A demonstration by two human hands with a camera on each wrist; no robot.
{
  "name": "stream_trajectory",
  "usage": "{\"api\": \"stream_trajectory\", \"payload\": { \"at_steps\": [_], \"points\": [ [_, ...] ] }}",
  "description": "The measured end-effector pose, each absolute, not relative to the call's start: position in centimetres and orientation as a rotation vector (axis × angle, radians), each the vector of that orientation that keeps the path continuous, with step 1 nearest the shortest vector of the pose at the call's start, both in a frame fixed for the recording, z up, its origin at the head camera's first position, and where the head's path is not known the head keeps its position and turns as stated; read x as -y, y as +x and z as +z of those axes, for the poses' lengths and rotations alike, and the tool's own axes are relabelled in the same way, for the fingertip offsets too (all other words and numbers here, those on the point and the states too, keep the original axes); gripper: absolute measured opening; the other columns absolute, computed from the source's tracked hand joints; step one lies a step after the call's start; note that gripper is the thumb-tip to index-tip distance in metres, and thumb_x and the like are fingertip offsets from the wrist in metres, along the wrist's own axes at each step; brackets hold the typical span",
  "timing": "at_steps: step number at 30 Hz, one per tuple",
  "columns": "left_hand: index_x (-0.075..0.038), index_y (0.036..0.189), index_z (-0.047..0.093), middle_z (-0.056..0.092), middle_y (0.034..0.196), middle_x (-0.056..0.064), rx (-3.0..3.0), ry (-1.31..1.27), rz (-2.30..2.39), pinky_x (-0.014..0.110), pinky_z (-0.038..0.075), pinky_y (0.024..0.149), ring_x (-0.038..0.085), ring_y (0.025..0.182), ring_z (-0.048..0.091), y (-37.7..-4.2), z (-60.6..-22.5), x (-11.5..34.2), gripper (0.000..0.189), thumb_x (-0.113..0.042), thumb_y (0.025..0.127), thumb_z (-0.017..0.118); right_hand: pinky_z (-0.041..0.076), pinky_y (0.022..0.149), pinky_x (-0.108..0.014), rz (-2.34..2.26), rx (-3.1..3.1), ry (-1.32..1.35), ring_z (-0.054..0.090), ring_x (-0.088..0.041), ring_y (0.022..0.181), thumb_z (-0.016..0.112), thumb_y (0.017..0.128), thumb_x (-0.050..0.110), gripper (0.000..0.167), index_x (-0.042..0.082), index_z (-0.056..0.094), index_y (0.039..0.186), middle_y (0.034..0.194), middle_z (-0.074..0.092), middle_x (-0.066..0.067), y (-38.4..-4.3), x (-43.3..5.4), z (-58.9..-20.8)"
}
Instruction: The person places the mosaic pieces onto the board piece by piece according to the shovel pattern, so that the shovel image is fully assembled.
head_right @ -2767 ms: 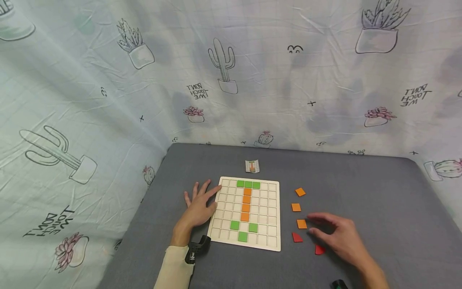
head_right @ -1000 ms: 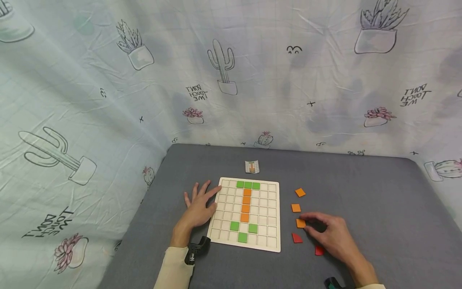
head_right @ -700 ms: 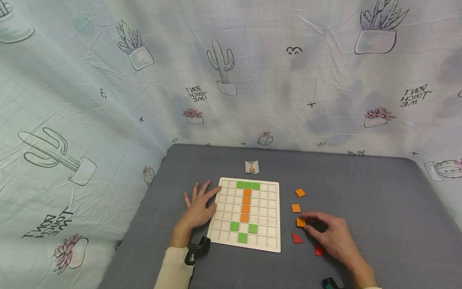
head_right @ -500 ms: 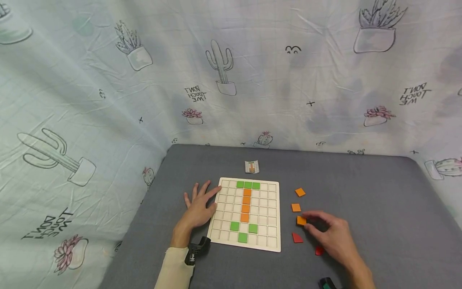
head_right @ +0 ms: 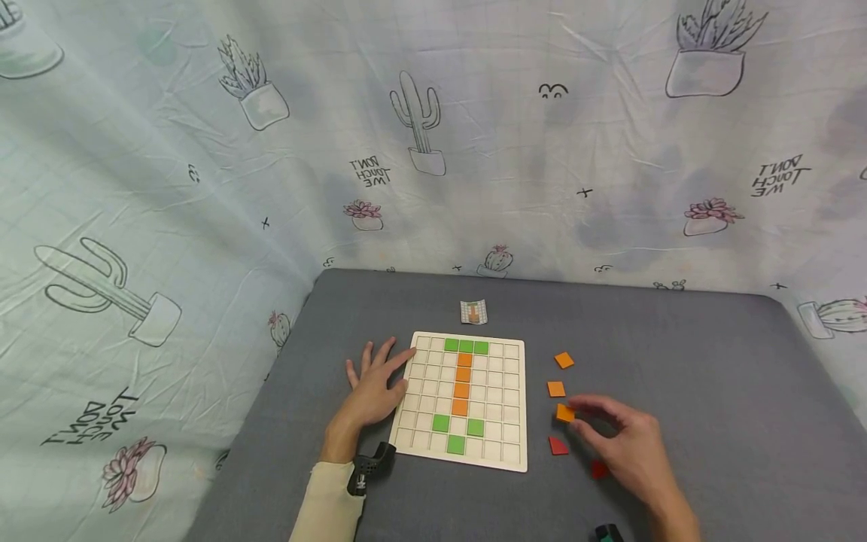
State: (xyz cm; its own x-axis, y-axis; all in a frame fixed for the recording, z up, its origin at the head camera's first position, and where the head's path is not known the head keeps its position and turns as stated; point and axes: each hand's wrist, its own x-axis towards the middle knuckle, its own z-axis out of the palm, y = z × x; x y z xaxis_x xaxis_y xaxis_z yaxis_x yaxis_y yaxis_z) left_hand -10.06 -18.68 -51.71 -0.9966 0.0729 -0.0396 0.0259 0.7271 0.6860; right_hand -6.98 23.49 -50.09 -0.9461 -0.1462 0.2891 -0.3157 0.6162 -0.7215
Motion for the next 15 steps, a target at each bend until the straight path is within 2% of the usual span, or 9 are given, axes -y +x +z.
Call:
{"api": "stream_trajectory", "payload": {
  "at_steps": [5,11,15],
  "points": [
    [-0.019,0.161,0.059,0.029,0.18,0.02,-2.861,0.081,1.135,0.086,-0.016,0.122,0.055,0.169,-0.001,-10.1,-51.7,18.7,0.06,-0.01,0.102,0.062,0.053,0.091,-0.002,1.271,2.593,0.424,0.074,0.007,0.097,0.093,0.08,-0.006,0.042,0.016,0.083,0.114,0.105,0.084,-0.001,-6.9,-23.2,-49.7],
    [-0.02,0.16,0.059,0.029,0.179,0.02,-2.869,0.078,1.135,0.086,-0.016,0.122,0.054,0.169,0.0,-10.1,-51.7,18.7,0.06,-0.009,0.101,0.063,0.053,0.095,-0.004,1.341,2.526,0.497,0.075,-0.001,0.098,0.092,0.079,-0.012,0.045,0.015,0.083,0.114,0.105,0.084,-0.001,-7.1,-22.5,-49.0],
    [-0.02,0.16,0.06,0.03,0.179,0.02,-2.872,0.081,1.128,0.086,-0.016,0.122,0.055,0.168,0.0,-10.1,-51.7,18.6,0.06,-0.01,0.101,0.063,0.052,0.095,-0.003,1.336,2.515,0.528,0.074,0.0,0.098,0.092,0.079,-0.011,0.045,0.015,0.083,0.114,0.105,0.084,0.0,-7.1,-21.9,-48.7]
  ]
}}
